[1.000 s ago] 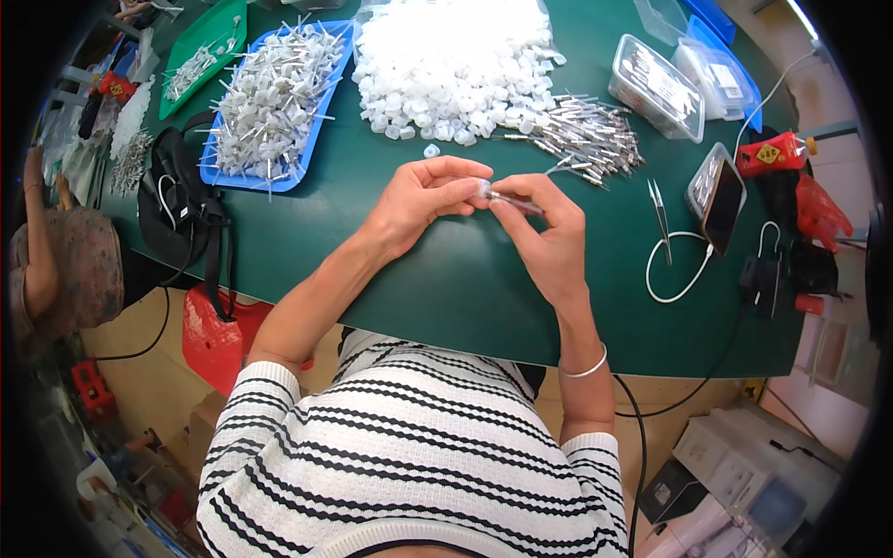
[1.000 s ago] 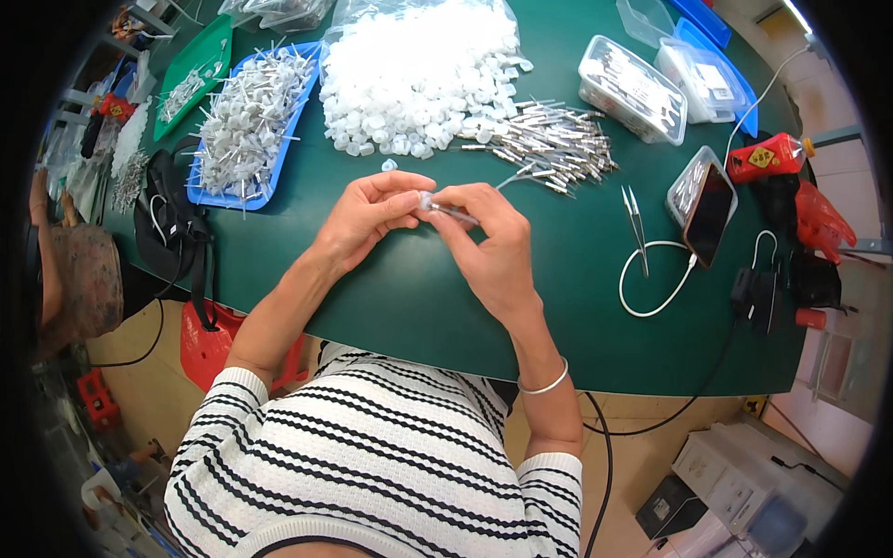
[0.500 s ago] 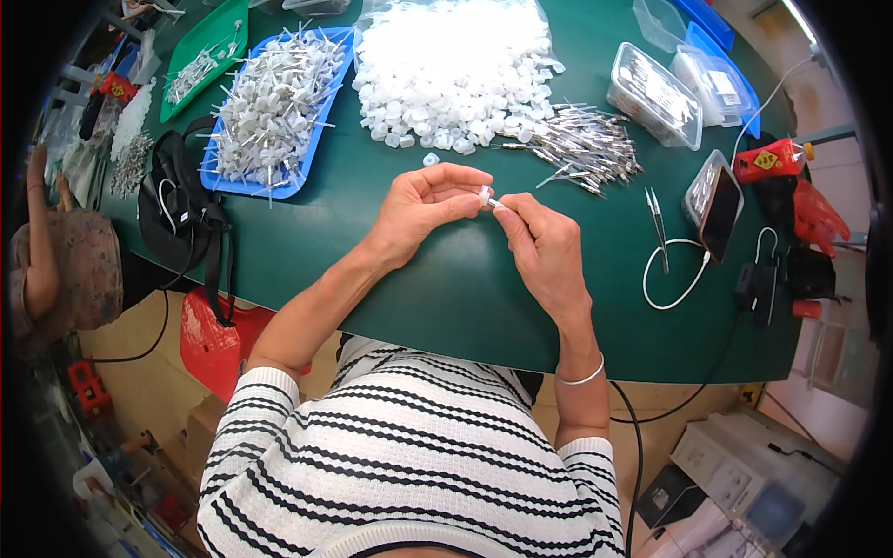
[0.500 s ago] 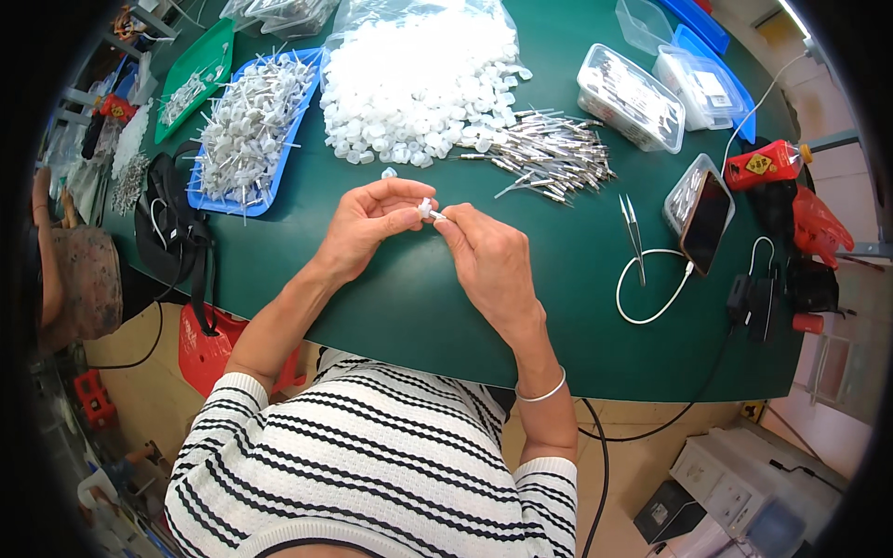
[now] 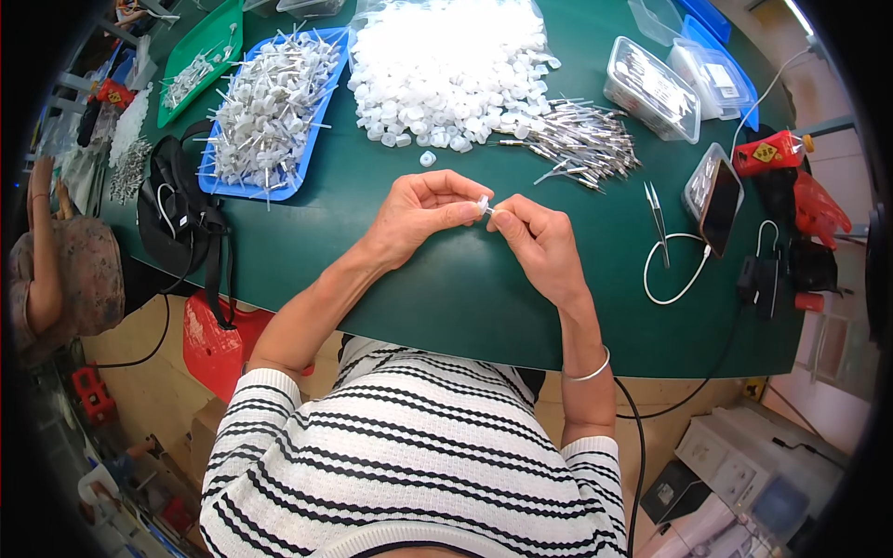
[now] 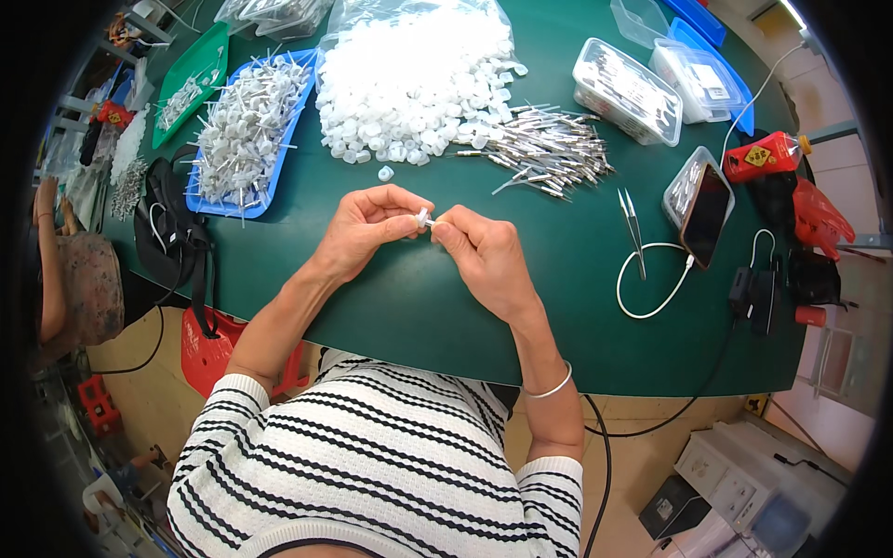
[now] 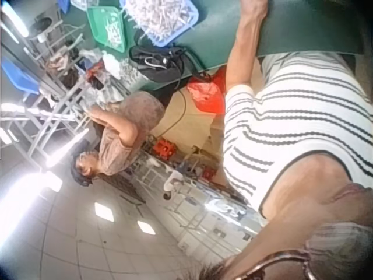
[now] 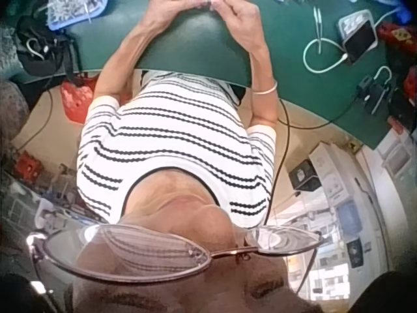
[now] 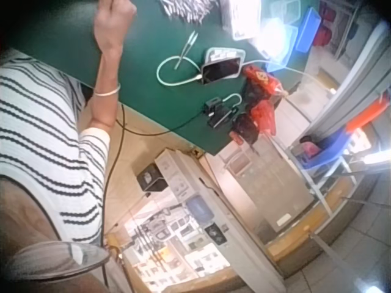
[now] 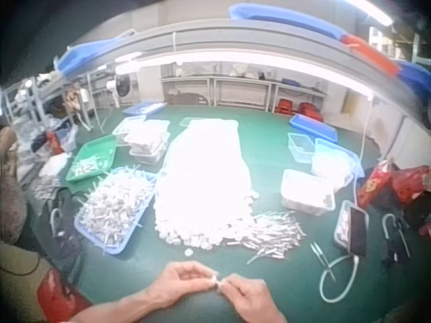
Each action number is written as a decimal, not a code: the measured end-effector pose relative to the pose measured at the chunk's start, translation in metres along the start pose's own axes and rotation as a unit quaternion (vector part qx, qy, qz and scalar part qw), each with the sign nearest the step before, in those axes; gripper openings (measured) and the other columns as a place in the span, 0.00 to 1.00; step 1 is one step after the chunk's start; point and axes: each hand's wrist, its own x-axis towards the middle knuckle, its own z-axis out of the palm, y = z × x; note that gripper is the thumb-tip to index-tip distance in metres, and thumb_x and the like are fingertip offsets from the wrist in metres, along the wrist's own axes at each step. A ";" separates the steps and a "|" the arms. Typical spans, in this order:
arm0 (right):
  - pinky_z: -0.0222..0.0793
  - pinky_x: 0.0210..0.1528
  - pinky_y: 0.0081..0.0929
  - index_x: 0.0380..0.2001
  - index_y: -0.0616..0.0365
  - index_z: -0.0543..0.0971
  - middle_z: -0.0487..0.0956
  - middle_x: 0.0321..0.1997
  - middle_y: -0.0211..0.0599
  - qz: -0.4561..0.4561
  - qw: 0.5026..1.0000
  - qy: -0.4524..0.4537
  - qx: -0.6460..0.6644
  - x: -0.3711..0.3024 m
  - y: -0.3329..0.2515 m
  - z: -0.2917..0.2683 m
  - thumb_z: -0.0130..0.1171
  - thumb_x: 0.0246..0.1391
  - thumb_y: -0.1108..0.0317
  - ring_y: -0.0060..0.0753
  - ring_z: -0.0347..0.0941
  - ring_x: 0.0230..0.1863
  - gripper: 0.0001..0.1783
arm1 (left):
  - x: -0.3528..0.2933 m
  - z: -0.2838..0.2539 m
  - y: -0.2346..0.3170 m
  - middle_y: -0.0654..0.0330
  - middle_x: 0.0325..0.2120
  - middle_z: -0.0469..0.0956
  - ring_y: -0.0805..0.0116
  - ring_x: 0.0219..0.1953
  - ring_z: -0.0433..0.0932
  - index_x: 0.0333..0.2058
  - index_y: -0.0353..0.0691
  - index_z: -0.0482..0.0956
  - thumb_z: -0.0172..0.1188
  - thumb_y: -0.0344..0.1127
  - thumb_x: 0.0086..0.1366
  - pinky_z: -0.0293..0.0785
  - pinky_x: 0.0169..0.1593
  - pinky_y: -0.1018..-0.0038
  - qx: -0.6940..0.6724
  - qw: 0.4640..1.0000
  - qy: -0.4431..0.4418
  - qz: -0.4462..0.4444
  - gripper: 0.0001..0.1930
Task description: The person repeatedly picks up small white plastic caps and metal pins from a green workbench, inserts the pins into the caps, and places the assembled units into a blue tray. The process is repetitive and involves handling components one at a time.
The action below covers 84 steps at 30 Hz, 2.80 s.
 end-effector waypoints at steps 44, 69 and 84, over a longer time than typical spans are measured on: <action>0.55 0.24 0.16 0.28 0.62 0.76 0.68 0.18 0.25 0.055 0.927 -0.175 0.327 0.001 0.025 -0.003 0.49 0.64 0.58 0.15 0.60 0.20 0.18 | -0.003 0.016 0.067 0.62 0.29 0.79 0.74 0.31 0.77 0.30 0.35 0.79 0.65 0.28 0.56 0.73 0.35 0.78 0.375 0.900 -0.104 0.197 0.04; 0.58 0.26 0.14 0.33 0.62 0.76 0.71 0.24 0.26 0.054 0.908 -0.224 0.351 0.000 0.028 -0.003 0.49 0.64 0.54 0.15 0.62 0.23 0.20 | 0.002 0.018 0.070 0.66 0.19 0.73 0.81 0.22 0.70 0.26 0.35 0.75 0.59 0.37 0.60 0.67 0.27 0.82 0.318 0.936 -0.149 0.036 0.10; 0.59 0.26 0.14 0.31 0.62 0.76 0.72 0.25 0.27 0.052 0.921 -0.221 0.318 -0.001 0.030 -0.003 0.49 0.64 0.54 0.15 0.63 0.23 0.20 | -0.002 0.012 0.051 0.62 0.27 0.77 0.79 0.29 0.75 0.33 0.35 0.74 0.56 0.37 0.66 0.75 0.32 0.81 0.127 0.980 -0.140 -0.067 0.10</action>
